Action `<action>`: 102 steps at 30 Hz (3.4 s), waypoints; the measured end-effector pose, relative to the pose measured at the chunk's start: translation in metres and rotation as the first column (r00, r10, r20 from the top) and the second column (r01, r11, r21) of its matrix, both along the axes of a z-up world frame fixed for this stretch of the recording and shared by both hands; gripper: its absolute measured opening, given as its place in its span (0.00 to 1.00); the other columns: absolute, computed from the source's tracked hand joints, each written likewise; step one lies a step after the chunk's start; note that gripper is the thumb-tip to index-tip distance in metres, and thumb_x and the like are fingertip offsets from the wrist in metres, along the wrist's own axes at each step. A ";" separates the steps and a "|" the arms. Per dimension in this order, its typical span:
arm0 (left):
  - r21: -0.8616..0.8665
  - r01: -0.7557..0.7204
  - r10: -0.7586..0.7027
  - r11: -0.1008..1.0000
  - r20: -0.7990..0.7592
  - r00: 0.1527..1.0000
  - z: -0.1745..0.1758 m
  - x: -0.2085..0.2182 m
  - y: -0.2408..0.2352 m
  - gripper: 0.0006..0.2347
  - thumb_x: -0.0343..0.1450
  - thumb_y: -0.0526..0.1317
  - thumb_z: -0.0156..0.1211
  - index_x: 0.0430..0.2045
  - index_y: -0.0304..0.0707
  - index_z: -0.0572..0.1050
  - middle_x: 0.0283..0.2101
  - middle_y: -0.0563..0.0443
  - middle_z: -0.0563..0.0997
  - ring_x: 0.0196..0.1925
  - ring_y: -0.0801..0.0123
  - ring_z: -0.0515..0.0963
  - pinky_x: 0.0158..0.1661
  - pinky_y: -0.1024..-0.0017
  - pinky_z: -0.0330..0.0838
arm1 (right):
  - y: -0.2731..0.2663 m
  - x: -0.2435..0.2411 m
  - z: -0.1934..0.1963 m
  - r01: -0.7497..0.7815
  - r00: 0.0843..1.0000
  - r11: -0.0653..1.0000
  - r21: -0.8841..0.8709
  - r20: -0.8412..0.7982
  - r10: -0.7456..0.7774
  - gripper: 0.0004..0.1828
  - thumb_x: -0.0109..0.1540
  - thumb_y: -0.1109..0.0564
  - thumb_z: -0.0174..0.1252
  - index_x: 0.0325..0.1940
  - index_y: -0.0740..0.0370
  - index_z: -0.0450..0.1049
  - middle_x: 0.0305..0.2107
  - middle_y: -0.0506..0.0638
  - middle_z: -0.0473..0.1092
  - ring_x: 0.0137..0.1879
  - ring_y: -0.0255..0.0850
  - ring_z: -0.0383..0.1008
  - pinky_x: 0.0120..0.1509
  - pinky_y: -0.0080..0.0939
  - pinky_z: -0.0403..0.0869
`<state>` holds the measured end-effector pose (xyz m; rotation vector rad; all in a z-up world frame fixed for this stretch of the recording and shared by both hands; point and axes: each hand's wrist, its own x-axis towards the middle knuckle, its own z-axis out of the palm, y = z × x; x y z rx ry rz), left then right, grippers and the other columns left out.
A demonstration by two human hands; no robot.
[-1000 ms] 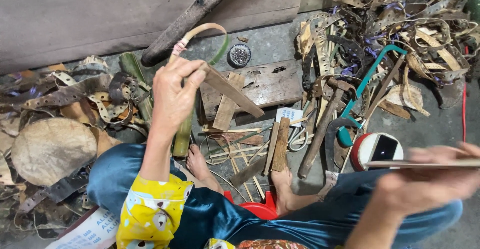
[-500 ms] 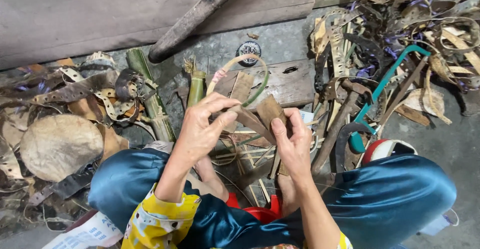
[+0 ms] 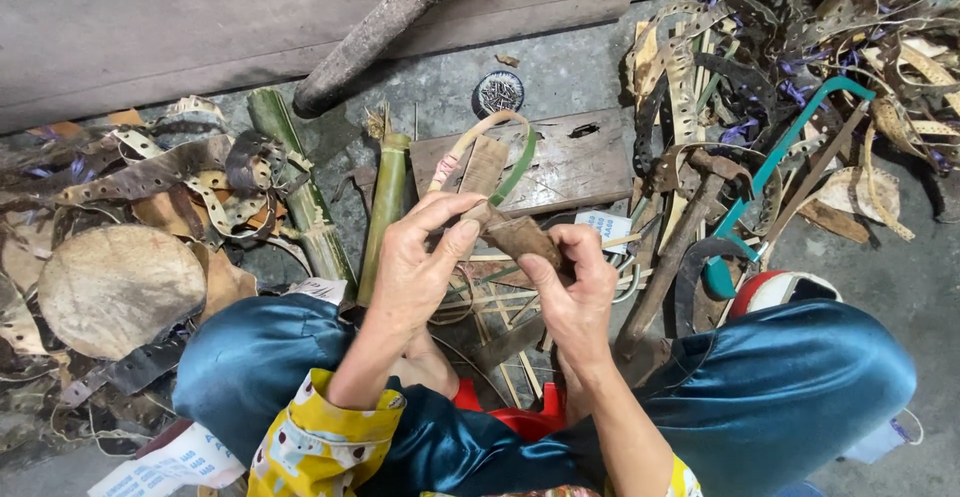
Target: The person weaves thin strips of bamboo or rattan around a circular frame to form a basket. They interlace the strips by hand, occasionally adjusting the frame and pulling the material taut. The process continues with repetitive weaving motions.
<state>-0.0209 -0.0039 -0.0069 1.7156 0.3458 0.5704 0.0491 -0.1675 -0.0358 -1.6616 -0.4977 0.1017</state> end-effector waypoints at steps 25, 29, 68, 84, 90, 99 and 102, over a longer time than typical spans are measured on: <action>-0.776 0.423 -0.571 0.468 0.099 0.815 0.070 -0.027 0.042 0.40 0.70 0.59 0.60 0.72 0.30 0.54 0.63 0.29 0.73 0.65 0.50 0.75 0.63 0.61 0.71 | -0.033 0.021 -0.009 -0.235 0.972 0.968 0.082 0.027 0.234 0.15 0.65 0.46 0.60 0.44 0.58 0.68 0.36 0.46 0.68 0.37 0.31 0.69 0.40 0.30 0.71; -0.836 0.159 -0.459 0.526 -0.121 0.880 0.055 -0.018 0.026 0.32 0.64 0.45 0.66 0.62 0.23 0.70 0.53 0.44 0.80 0.52 0.71 0.78 0.56 0.76 0.70 | -0.037 0.019 -0.022 -0.272 0.961 0.962 0.021 0.063 0.270 0.15 0.64 0.50 0.62 0.44 0.59 0.66 0.33 0.45 0.65 0.37 0.33 0.63 0.41 0.32 0.66; -0.032 0.358 -0.359 0.933 -0.052 0.932 0.044 -0.015 0.005 0.17 0.75 0.37 0.55 0.57 0.25 0.73 0.45 0.29 0.81 0.48 0.50 0.81 0.43 0.56 0.78 | -0.023 0.008 -0.007 -0.193 0.981 0.968 0.159 0.032 0.190 0.09 0.62 0.59 0.65 0.41 0.64 0.71 0.25 0.52 0.72 0.31 0.35 0.63 0.38 0.37 0.67; -0.162 0.438 -0.465 0.884 -0.207 0.861 0.036 -0.018 0.021 0.16 0.76 0.35 0.51 0.57 0.27 0.74 0.36 0.34 0.84 0.37 0.63 0.79 0.38 0.65 0.82 | -0.049 0.029 -0.003 -0.226 0.924 0.970 0.094 -0.295 0.244 0.08 0.63 0.59 0.63 0.44 0.65 0.79 0.37 0.54 0.78 0.44 0.36 0.73 0.53 0.42 0.75; -0.033 0.505 -0.503 0.862 -0.167 0.848 0.040 -0.008 0.017 0.15 0.76 0.38 0.52 0.54 0.31 0.78 0.32 0.41 0.81 0.37 0.66 0.78 0.41 0.64 0.78 | -0.031 0.017 0.026 -0.234 0.928 0.966 0.111 -0.269 0.256 0.15 0.61 0.60 0.64 0.52 0.66 0.80 0.40 0.54 0.79 0.46 0.33 0.71 0.56 0.40 0.75; 0.031 0.496 -0.484 0.867 -0.178 0.857 0.047 -0.008 0.013 0.14 0.76 0.40 0.51 0.53 0.34 0.79 0.34 0.41 0.83 0.37 0.64 0.81 0.43 0.62 0.77 | -0.025 0.011 0.024 -0.230 0.931 0.970 0.081 -0.271 0.244 0.16 0.62 0.60 0.64 0.53 0.65 0.80 0.41 0.53 0.79 0.49 0.32 0.69 0.59 0.43 0.74; 0.016 0.411 -0.397 0.911 -0.227 0.889 0.050 -0.005 0.007 0.13 0.72 0.40 0.62 0.47 0.33 0.82 0.35 0.39 0.85 0.40 0.56 0.84 0.44 0.63 0.79 | -0.020 0.010 0.023 -0.226 0.942 0.971 0.081 -0.237 0.239 0.15 0.62 0.61 0.65 0.52 0.65 0.81 0.42 0.54 0.80 0.50 0.35 0.72 0.59 0.44 0.74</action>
